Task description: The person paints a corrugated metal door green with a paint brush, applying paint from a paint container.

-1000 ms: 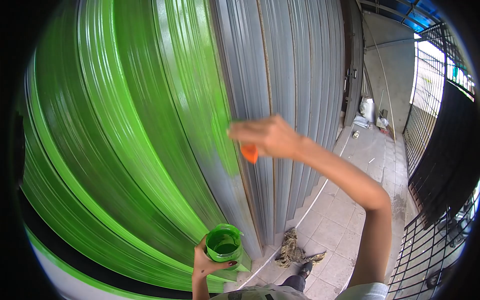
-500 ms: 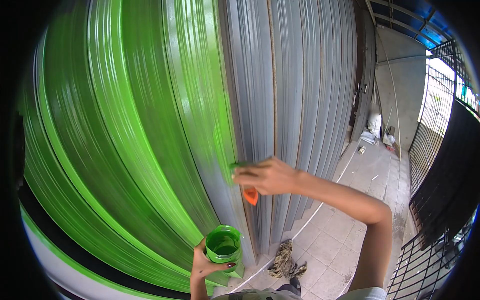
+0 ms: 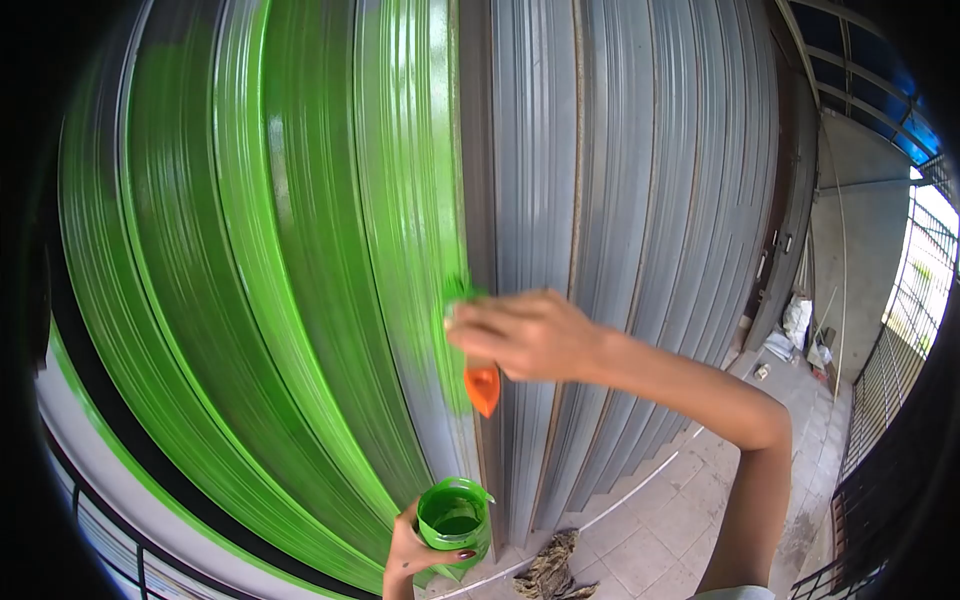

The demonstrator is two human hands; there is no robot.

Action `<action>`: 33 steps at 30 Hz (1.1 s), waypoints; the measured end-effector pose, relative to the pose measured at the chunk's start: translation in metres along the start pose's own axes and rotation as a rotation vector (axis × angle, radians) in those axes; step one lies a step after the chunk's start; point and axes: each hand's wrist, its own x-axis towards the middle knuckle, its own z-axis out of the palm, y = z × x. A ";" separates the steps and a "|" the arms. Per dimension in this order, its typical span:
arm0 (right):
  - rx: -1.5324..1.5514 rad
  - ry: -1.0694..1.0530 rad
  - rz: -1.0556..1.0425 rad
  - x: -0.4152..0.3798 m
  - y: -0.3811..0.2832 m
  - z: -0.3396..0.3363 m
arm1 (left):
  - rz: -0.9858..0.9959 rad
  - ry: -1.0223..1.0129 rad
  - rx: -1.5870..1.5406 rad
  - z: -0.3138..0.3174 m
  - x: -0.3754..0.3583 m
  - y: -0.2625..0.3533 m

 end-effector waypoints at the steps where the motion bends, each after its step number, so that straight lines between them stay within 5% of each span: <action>1: 0.070 -0.057 0.014 -0.004 -0.001 -0.002 | -0.006 0.033 -0.014 0.003 0.001 0.005; 4: 0.232 -0.176 0.077 0.001 0.018 -0.020 | -0.019 0.090 0.027 0.010 -0.002 0.014; 8: 0.006 0.198 0.011 0.061 0.094 -0.046 | -0.010 0.108 0.077 0.014 -0.003 0.016; 11: -0.051 0.210 0.056 0.071 0.107 -0.057 | -0.026 0.115 0.051 0.022 0.000 0.021; 12: -0.101 0.256 -0.076 0.060 0.101 -0.046 | -0.024 0.116 0.028 0.024 0.000 0.022; 16: 0.109 -0.029 -0.163 0.005 0.015 -0.011 | -0.028 0.129 0.026 0.021 -0.005 0.020; 19: 0.291 -0.142 -0.045 -0.001 0.019 -0.016 | -0.046 0.156 0.051 0.021 -0.005 0.019; 28: -0.237 0.323 -0.076 0.102 0.133 -0.059 | 0.003 0.157 0.101 0.016 -0.005 0.018; 33: -0.135 0.151 -0.209 0.040 0.046 -0.019 | -0.039 0.140 0.065 0.008 -0.007 0.011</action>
